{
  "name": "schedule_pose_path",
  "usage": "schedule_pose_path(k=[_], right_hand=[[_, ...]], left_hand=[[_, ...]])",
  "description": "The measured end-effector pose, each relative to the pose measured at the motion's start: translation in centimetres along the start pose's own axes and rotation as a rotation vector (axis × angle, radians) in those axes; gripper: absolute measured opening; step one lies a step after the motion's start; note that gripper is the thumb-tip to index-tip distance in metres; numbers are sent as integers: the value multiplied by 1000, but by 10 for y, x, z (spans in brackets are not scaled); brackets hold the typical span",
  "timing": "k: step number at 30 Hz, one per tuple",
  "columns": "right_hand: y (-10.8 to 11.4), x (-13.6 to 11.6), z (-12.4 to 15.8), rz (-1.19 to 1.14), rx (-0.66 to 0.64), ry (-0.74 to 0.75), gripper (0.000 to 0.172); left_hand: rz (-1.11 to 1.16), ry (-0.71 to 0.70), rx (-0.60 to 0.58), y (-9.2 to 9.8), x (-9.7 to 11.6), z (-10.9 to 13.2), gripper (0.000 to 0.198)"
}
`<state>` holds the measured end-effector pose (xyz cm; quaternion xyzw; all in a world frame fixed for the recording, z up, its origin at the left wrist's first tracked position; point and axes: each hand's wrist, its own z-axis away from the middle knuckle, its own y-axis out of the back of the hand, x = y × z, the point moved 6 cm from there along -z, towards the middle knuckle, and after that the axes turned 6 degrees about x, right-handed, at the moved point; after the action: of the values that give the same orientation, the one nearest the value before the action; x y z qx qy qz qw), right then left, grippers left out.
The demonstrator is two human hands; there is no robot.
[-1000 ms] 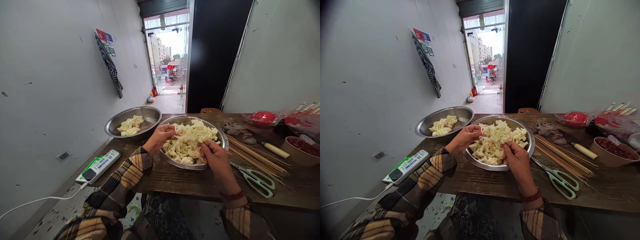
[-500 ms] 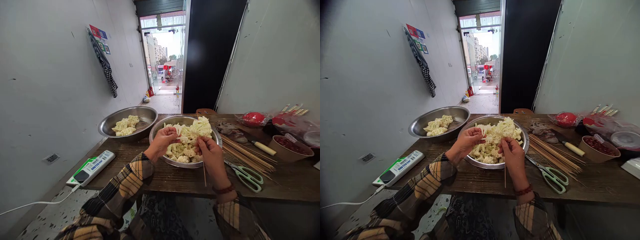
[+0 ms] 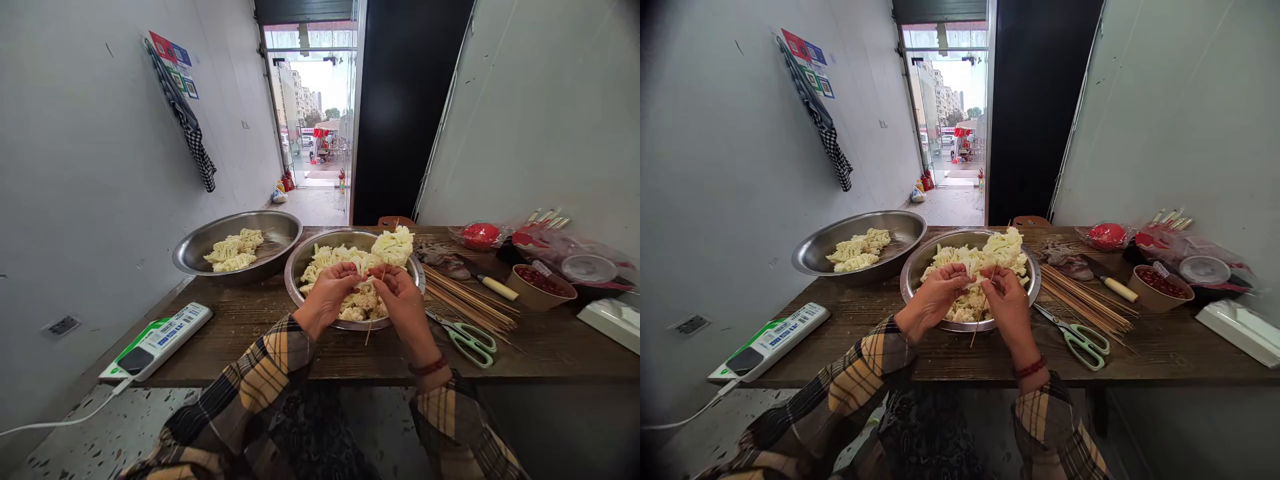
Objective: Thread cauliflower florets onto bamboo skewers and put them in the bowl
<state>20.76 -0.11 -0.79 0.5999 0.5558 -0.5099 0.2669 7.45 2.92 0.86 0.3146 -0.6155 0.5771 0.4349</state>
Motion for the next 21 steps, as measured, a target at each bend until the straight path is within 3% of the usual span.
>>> schedule_pose_path(k=[11,15,18,21], right_hand=[[-4,-1,2,143,-84,-34,25],[-3,-3,2,198,-69,-11,21],[-2,-2,3,185,-57,-9,21],[-2,0,2,152,-54,-19,21]], left_hand=[[34,-31,69,2,3,-1,32],[77,-158,176,19,19,-9,32],[-64,-263,252,43,35,-16,30],[-413,-317,245,59,44,-22,23]])
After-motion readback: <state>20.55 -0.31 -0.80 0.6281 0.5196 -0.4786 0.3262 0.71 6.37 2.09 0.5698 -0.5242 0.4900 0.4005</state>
